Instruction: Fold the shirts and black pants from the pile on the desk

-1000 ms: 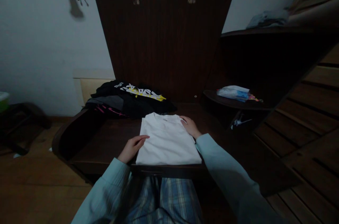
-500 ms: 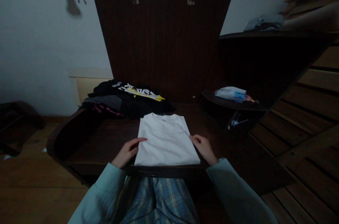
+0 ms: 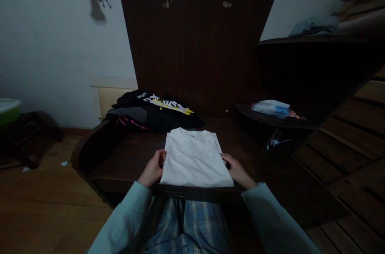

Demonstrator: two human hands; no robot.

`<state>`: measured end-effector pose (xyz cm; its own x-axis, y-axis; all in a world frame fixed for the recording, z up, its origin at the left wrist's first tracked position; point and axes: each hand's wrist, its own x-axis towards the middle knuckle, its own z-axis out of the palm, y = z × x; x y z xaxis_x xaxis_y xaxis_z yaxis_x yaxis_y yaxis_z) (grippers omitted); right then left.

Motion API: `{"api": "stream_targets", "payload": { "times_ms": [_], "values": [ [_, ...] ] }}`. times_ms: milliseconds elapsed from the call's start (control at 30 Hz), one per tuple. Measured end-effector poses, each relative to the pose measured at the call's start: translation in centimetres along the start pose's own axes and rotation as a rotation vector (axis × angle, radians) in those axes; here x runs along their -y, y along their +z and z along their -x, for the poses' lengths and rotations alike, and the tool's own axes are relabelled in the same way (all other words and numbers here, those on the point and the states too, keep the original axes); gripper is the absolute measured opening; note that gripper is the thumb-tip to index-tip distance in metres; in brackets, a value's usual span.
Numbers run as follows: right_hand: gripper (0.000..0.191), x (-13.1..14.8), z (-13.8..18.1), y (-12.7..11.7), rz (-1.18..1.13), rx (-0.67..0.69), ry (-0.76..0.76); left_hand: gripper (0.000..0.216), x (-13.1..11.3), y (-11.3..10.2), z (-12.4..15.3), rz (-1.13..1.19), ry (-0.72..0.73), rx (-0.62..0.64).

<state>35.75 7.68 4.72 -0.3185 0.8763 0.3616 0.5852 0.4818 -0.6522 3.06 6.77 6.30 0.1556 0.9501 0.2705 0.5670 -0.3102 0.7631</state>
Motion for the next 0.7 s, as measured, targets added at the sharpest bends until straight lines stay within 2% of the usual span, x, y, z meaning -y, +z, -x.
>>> {"api": "stream_targets", "payload": {
  "times_ms": [100, 200, 267, 400, 533, 700],
  "values": [
    [0.03, -0.5, 0.2, 0.5, 0.089, 0.005, -0.095, 0.024, -0.2, -0.1, 0.3, -0.168, 0.08, -0.029],
    [0.028, -0.7, 0.4, 0.7, 0.128, 0.046, -0.2, 0.019, -0.3, -0.4, 0.5, -0.25, 0.216, 0.009],
    [0.026, -0.6, 0.3, 0.7, 0.118, 0.072, -0.216, 0.02, -0.1, -0.5, 0.4, -0.226, 0.291, 0.09],
    [0.025, 0.3, 0.1, 0.4, 0.016, 0.111, -0.194, 0.02, 0.3, -0.5, -0.1, -0.122, 0.362, 0.261],
    [0.027, 0.5, 0.2, 0.7, -0.145, 0.067, -0.101, 0.022, 0.7, -0.3, -0.3, -0.114, 0.352, 0.257],
    [0.031, 0.2, 0.1, 1.3, -0.281, 0.035, -0.003, 0.026, 0.9, 0.1, -0.2, -0.223, 0.364, 0.227]
  ]
}}
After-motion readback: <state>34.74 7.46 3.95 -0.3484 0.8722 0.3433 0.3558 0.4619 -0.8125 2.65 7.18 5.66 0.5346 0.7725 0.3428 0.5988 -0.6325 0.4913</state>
